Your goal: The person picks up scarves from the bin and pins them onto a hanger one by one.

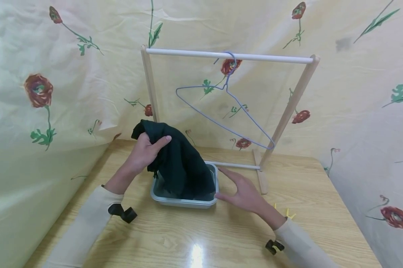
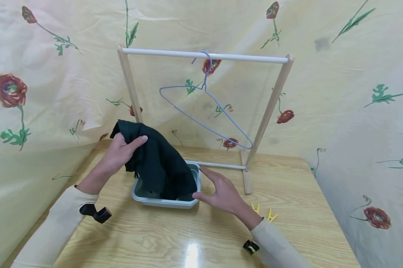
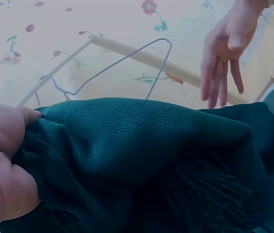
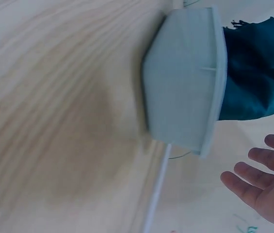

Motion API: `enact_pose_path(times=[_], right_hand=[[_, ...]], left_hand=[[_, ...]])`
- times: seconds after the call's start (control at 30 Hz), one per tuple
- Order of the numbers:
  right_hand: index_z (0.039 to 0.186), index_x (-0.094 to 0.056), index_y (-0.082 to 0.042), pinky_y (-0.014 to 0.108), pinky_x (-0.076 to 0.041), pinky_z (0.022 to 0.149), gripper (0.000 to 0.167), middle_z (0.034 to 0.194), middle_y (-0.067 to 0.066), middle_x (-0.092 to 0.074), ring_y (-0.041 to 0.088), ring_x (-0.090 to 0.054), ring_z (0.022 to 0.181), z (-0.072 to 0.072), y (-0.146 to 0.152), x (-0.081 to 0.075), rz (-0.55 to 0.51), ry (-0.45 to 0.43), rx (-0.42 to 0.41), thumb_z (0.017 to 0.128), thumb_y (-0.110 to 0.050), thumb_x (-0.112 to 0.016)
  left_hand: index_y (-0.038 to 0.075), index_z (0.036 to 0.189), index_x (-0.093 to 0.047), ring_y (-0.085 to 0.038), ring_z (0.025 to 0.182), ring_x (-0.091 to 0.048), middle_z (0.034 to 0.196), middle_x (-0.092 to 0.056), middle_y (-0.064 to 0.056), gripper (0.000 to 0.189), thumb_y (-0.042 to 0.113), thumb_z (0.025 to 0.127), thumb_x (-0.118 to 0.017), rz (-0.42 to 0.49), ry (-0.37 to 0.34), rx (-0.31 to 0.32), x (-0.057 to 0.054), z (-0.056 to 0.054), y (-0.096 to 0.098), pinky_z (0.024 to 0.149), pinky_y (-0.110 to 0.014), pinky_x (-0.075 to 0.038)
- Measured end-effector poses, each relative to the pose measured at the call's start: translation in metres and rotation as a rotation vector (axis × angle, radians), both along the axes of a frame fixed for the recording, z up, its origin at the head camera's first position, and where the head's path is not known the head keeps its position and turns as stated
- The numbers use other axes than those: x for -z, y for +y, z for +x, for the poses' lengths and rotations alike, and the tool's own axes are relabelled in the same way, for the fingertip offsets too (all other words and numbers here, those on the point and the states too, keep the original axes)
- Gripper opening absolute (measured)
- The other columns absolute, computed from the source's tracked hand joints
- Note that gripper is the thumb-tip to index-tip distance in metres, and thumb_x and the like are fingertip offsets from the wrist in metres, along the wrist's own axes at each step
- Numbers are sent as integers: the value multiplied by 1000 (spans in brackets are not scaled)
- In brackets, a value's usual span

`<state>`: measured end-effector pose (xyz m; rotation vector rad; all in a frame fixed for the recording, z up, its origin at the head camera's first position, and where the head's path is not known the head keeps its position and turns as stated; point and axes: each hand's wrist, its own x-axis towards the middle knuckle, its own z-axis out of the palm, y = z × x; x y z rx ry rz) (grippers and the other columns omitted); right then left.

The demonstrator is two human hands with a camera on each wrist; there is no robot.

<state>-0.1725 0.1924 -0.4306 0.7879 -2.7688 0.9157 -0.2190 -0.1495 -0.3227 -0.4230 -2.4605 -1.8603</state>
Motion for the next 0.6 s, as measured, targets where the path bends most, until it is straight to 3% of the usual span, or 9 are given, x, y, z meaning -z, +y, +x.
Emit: enact_pose_path(times=[0.23,0.4,0.6], right_hand=[[156,-43,-16,57,-44,109,81,156,5,-48,31,-49,141,4,1,-22,-9,45,-20,90,-49,-74],[155,-45,-14,55,-46,107,79,155,5,-50,31,-51,138,7,3,-44,-37,90,-34,89,-46,-76],[152,-50,-16,54,-50,101,74,150,6,-55,31,-60,128,9,9,-69,-64,147,-17,88,-39,-79]], left_hand=[[0,115,-64,-23,87,-60,81,-53,-4,30,28,104,-61,28,59,-5,-7,0,-1,74,-27,-51],[-1,118,-63,-23,83,-60,74,-45,-4,31,26,104,-61,56,89,-8,-16,1,0,73,-27,-51],[-3,118,-63,-20,91,-62,90,-61,-5,29,22,104,-60,100,163,1,-26,2,3,80,-24,-53]])
